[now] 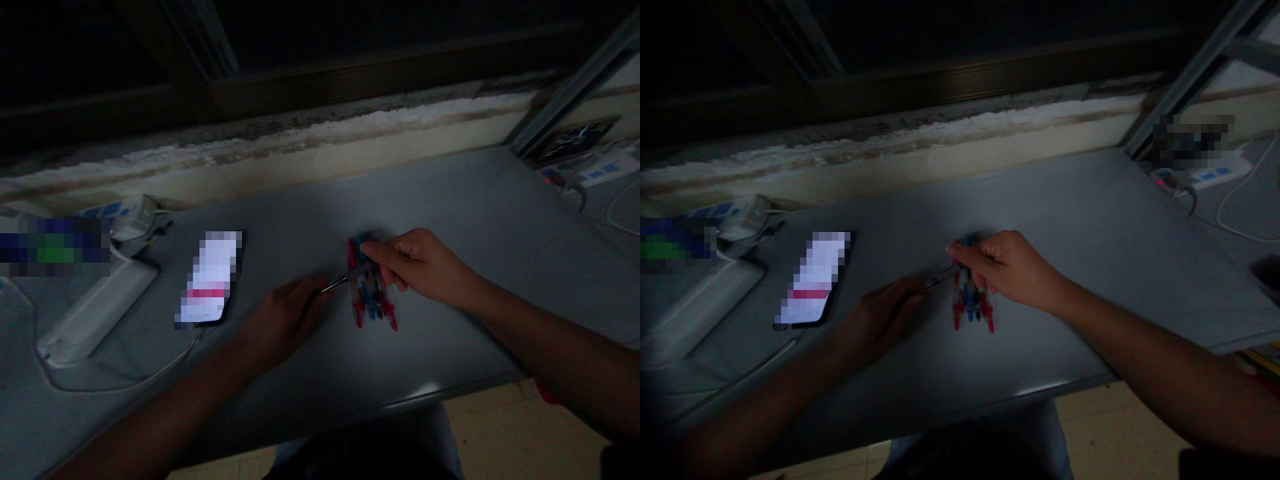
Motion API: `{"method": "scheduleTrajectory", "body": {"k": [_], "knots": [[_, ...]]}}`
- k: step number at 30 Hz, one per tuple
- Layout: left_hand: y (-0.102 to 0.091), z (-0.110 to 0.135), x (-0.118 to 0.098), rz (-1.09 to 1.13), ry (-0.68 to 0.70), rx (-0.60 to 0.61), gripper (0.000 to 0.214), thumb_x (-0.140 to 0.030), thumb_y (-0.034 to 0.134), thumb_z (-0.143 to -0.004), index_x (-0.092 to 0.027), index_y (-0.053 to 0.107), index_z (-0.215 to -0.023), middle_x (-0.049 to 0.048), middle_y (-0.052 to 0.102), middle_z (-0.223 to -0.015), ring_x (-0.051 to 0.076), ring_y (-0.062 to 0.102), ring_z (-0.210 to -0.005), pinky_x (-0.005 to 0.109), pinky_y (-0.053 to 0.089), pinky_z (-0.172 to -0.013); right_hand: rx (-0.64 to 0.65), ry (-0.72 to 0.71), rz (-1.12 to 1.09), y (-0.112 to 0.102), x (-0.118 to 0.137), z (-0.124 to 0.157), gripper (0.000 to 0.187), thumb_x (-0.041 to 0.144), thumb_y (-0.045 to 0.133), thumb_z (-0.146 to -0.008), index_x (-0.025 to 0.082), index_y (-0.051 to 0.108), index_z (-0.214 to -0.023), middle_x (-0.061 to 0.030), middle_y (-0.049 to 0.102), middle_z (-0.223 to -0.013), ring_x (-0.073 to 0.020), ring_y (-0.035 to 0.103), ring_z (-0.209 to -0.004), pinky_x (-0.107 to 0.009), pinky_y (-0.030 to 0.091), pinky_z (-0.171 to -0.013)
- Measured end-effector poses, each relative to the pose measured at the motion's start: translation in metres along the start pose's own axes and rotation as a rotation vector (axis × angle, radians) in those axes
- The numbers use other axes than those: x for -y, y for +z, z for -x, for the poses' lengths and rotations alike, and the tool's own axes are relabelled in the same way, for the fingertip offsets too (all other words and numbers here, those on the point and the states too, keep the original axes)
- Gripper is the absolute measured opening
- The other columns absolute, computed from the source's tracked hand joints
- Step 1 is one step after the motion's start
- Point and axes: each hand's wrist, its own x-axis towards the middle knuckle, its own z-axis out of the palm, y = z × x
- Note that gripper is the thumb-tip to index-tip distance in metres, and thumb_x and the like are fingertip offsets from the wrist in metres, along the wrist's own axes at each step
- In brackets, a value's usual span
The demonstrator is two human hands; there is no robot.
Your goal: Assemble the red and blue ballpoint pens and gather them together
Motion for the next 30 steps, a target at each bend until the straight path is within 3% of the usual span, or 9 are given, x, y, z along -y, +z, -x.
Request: {"method": "scheduleTrajectory", "body": {"k": [5,7,10,15,17,20,24,27,30], "knots": [[-0.0006,-0.0019,-0.0004,0.044,-0.031,-0.007,0.031,-0.035,0.042,-0.119,-0.018,0.068,-0.117,0.0059,0.08,-0.094,0.016,0.077,-0.076,0.026,0.057,-0.069,0.007,-0.153,0.011,-0.0056,0.0025,0.0013,0.038,0.054,0.084,-0.095,0.018,0.075,-0.103,0.0017,0.07,-0.073,-0.012,0.061,-0.063,-0.025,0.044,-0.058],[-0.0013,-0.0023,0.0,0.058,-0.038,-0.009,0.032,-0.036,0.042,-0.119,-0.018,0.068,-0.117,0.0063,0.081,-0.094,0.017,0.077,-0.077,0.027,0.058,-0.07,0.036,-0.161,0.014,-0.0063,0.0023,0.0011,0.036,0.052,0.083,-0.097,0.017,0.074,-0.1,0.0006,0.071,-0.074,-0.0124,0.063,-0.065,-0.025,0.047,-0.062],[-0.0021,-0.0025,-0.0003,0.055,-0.033,-0.006,0.032,-0.038,0.044,-0.118,-0.018,0.069,-0.113,0.006,0.08,-0.091,0.017,0.076,-0.076,0.027,0.058,-0.07,0.064,-0.081,0.078,-0.0059,0.0007,0.0007,0.054,0.061,0.064,-0.109,0.018,0.069,-0.076,0.0003,0.065,-0.061,-0.0114,0.058,-0.056,-0.026,0.043,-0.058],[-0.0029,-0.003,-0.0034,0.069,-0.082,-0.011,0.033,-0.038,0.042,-0.118,-0.018,0.069,-0.114,0.0047,0.079,-0.089,0.016,0.073,-0.07,0.026,0.057,-0.066,0.053,-0.164,0.021,-0.0082,-0.0007,0.0006,0.039,0.053,0.083,-0.097,0.019,0.07,-0.112,0.0011,0.073,-0.078,-0.0134,0.065,-0.066,-0.026,0.046,-0.062],[-0.0025,-0.0034,-0.0035,0.057,-0.068,-0.006,0.032,-0.037,0.043,-0.117,-0.019,0.068,-0.112,0.0037,0.078,-0.088,0.015,0.071,-0.068,0.026,0.056,-0.065,0.078,-0.143,0.037,-0.0095,-0.0009,0.001,0.037,0.055,0.077,-0.102,0.018,0.071,-0.098,0.0003,0.071,-0.074,-0.0129,0.063,-0.064,-0.026,0.046,-0.062],[-0.0013,-0.0037,-0.0022,0.051,-0.019,-0.012,0.029,-0.035,0.045,-0.117,-0.02,0.069,-0.11,0.0037,0.078,-0.09,0.016,0.073,-0.072,0.026,0.056,-0.068,0.081,-0.089,0.111,-0.0101,-0.002,0.0007,0.053,0.059,0.059,-0.111,0.018,0.069,-0.078,0.0008,0.064,-0.061,-0.0113,0.057,-0.056,-0.027,0.042,-0.059],[-0.0021,-0.0037,-0.0014,0.081,-0.08,-0.03,0.032,-0.039,0.043,-0.117,-0.02,0.067,-0.11,-0.0015,0.07,-0.078,0.014,0.067,-0.061,0.024,0.051,-0.061,0.06,-0.193,-0.002,-0.0099,-0.0023,-0.0015,0.036,0.044,0.084,-0.097,0.019,0.07,-0.119,0.0023,0.071,-0.081,-0.0122,0.061,-0.066,-0.025,0.045,-0.062],[-0.0029,-0.0037,-0.0015,0.083,-0.112,-0.014,0.033,-0.04,0.043,-0.116,-0.021,0.068,-0.108,-0.0033,0.066,-0.073,0.013,0.061,-0.056,0.023,0.049,-0.058,0.084,-0.193,-0.053,-0.0096,0.001,-0.0022,0.029,0.043,0.083,-0.098,0.018,0.07,-0.103,0.0022,0.069,-0.076,-0.0121,0.06,-0.067,-0.025,0.045,-0.063],[-0.0018,-0.0032,-0.0001,0.058,-0.08,-0.012,0.034,-0.041,0.044,-0.115,-0.02,0.07,-0.107,-0.0003,0.07,-0.077,0.014,0.063,-0.059,0.025,0.051,-0.06,0.121,-0.157,-0.023,-0.009,0.0035,-0.0023,0.046,0.056,0.073,-0.105,0.018,0.065,-0.079,0.0025,0.063,-0.065,-0.0113,0.057,-0.062,-0.025,0.041,-0.06]]}}
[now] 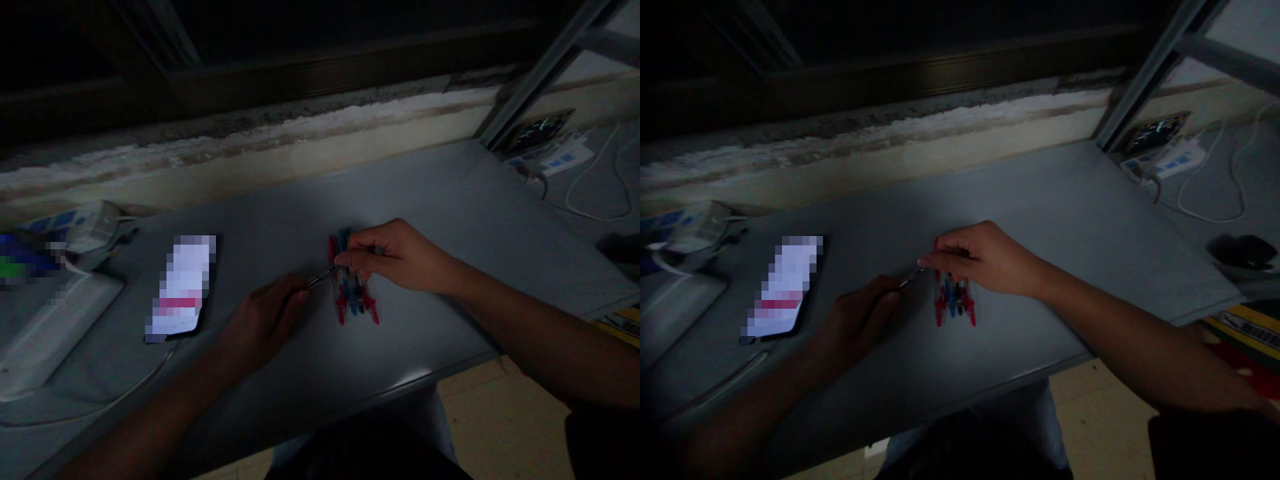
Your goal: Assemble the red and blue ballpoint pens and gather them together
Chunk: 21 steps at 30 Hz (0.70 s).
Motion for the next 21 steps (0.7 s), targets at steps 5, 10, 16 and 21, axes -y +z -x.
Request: {"method": "scheduleTrajectory", "body": {"k": [5,10,16,21], "knots": [[0.0,0.002,0.004,0.033,-0.065,0.006,0.039,-0.05,0.044,-0.116,-0.022,0.069,-0.106,-0.0031,0.067,-0.069,0.014,0.06,-0.054,0.023,0.048,-0.055,-0.062,-0.065,-0.035,-0.001,-0.003,-0.002,0.037,0.051,0.083,-0.097,0.019,0.07,-0.108,0.0033,0.067,-0.076,-0.0119,0.057,-0.065,-0.025,0.042,-0.062],[0.0,0.006,0.008,0.034,-0.041,0.001,0.043,-0.056,0.043,-0.117,-0.023,0.069,-0.106,-0.0026,0.071,-0.073,0.014,0.065,-0.055,0.023,0.052,-0.056,-0.023,-0.079,-0.01,-0.002,0.001,-0.002,0.036,0.054,0.074,-0.103,0.019,0.067,-0.094,0.0023,0.064,-0.074,-0.0129,0.057,-0.068,-0.026,0.044,-0.066],[0.003,0.006,0.009,-0.098,0.117,-0.094,0.047,-0.057,0.047,-0.119,-0.02,0.075,-0.114,0.0049,0.083,-0.086,0.02,0.08,-0.07,0.026,0.063,-0.067,0.089,-0.05,0.012,-0.002,0.007,-0.003,0.059,0.068,0.061,-0.107,0.021,0.052,-0.072,0.0055,0.05,-0.061,-0.0096,0.047,-0.059,-0.027,0.035,-0.062],[0.005,0.006,0.002,-0.194,0.225,-0.158,0.041,-0.052,0.048,-0.121,-0.021,0.074,-0.115,0.0059,0.084,-0.09,0.02,0.081,-0.071,0.026,0.062,-0.065,0.059,0.009,0.043,0.001,0.005,-0.003,0.068,0.072,0.053,-0.11,0.021,0.051,-0.063,0.0042,0.051,-0.052,-0.0097,0.047,-0.052,-0.029,0.036,-0.063]]}}
